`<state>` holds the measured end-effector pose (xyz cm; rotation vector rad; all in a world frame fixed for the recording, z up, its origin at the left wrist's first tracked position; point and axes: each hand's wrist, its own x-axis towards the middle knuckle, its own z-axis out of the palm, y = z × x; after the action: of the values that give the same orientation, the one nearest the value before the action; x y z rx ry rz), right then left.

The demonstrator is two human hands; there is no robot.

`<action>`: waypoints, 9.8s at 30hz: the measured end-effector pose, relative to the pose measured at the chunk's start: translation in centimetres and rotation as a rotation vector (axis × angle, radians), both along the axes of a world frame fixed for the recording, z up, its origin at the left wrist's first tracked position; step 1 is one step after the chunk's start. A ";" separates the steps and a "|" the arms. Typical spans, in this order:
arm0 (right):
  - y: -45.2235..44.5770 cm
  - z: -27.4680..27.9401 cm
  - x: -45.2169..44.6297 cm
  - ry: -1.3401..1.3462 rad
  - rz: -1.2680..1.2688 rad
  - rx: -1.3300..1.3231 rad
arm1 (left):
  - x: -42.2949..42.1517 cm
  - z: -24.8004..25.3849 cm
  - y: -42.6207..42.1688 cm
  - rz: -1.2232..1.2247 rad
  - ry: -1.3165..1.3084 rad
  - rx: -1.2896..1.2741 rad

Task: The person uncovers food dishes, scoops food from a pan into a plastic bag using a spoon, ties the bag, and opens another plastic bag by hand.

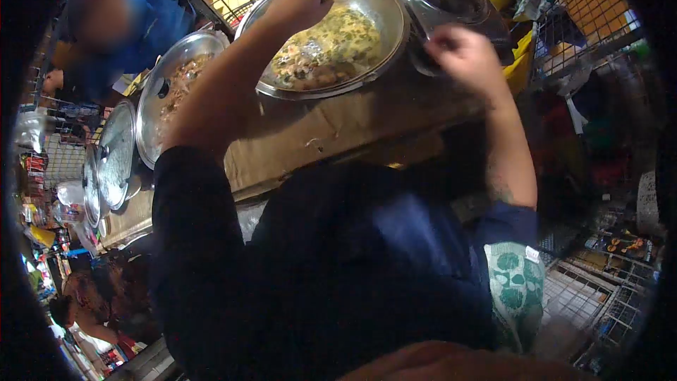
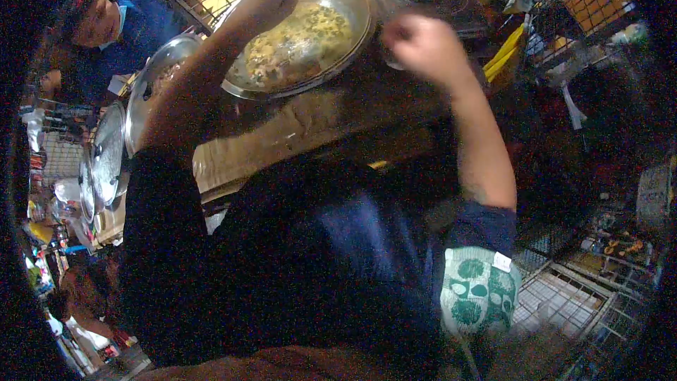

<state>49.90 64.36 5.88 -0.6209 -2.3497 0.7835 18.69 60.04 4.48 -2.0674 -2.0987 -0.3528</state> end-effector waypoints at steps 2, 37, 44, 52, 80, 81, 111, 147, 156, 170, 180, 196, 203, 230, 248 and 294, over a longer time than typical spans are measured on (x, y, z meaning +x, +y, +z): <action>-1.3 -0.8 -3.6 -0.191 0.207 0.445 | 0.6 1.4 -0.9 -0.012 -0.046 -0.026; 7.3 -3.8 -16.7 -0.698 -0.278 0.770 | -6.2 14.9 -38.6 0.442 0.103 0.235; 6.2 -4.7 -17.8 -0.598 0.145 0.236 | -3.5 13.4 -45.9 0.587 0.057 0.310; 3.4 -0.2 -15.3 -0.524 0.306 0.362 | -0.9 12.2 -49.2 0.698 0.207 0.375; 0.3 0.1 -15.8 -0.603 0.335 0.204 | -0.5 11.7 -48.4 0.612 0.203 0.445; 0.0 0.5 -16.2 -0.601 0.335 0.204 | -0.5 11.7 -48.3 0.611 0.205 0.446; -1.5 0.5 -16.8 -0.695 0.184 0.236 | 0.3 10.7 -49.0 0.622 0.200 0.448; -4.9 4.8 -17.2 -0.221 0.081 1.208 | -0.5 8.0 -52.0 0.724 0.117 0.469; -6.2 0.4 -12.3 -0.732 0.041 0.955 | -1.4 8.7 -50.4 0.669 0.147 0.418; -11.7 0.3 -9.6 -0.402 0.289 0.588 | -2.5 14.2 -38.0 0.176 0.000 0.447; -11.5 -0.1 -9.0 -0.345 0.172 0.537 | -1.4 14.5 -26.5 0.105 0.027 0.294; -11.9 1.0 -8.4 -0.238 0.287 0.326 | -9.2 9.4 -31.5 0.301 0.073 0.362; -13.0 1.6 -8.1 -0.238 0.322 0.386 | -13.0 7.5 -33.8 0.428 -0.036 0.325; -16.1 3.5 -8.9 -0.306 0.137 0.323 | -17.8 3.0 -31.8 0.432 -0.151 0.287; -9.8 18.6 -11.9 0.242 -0.146 0.743 | -12.5 5.3 -37.3 0.447 -0.036 0.346; -22.0 3.3 -31.5 -0.349 0.710 0.808 | -23.0 9.7 -78.0 1.345 -0.460 0.845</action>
<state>18.38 42.36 9.20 0.4824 -2.9212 -0.0901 -4.31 -17.98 14.18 0.0239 -2.3614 -1.1868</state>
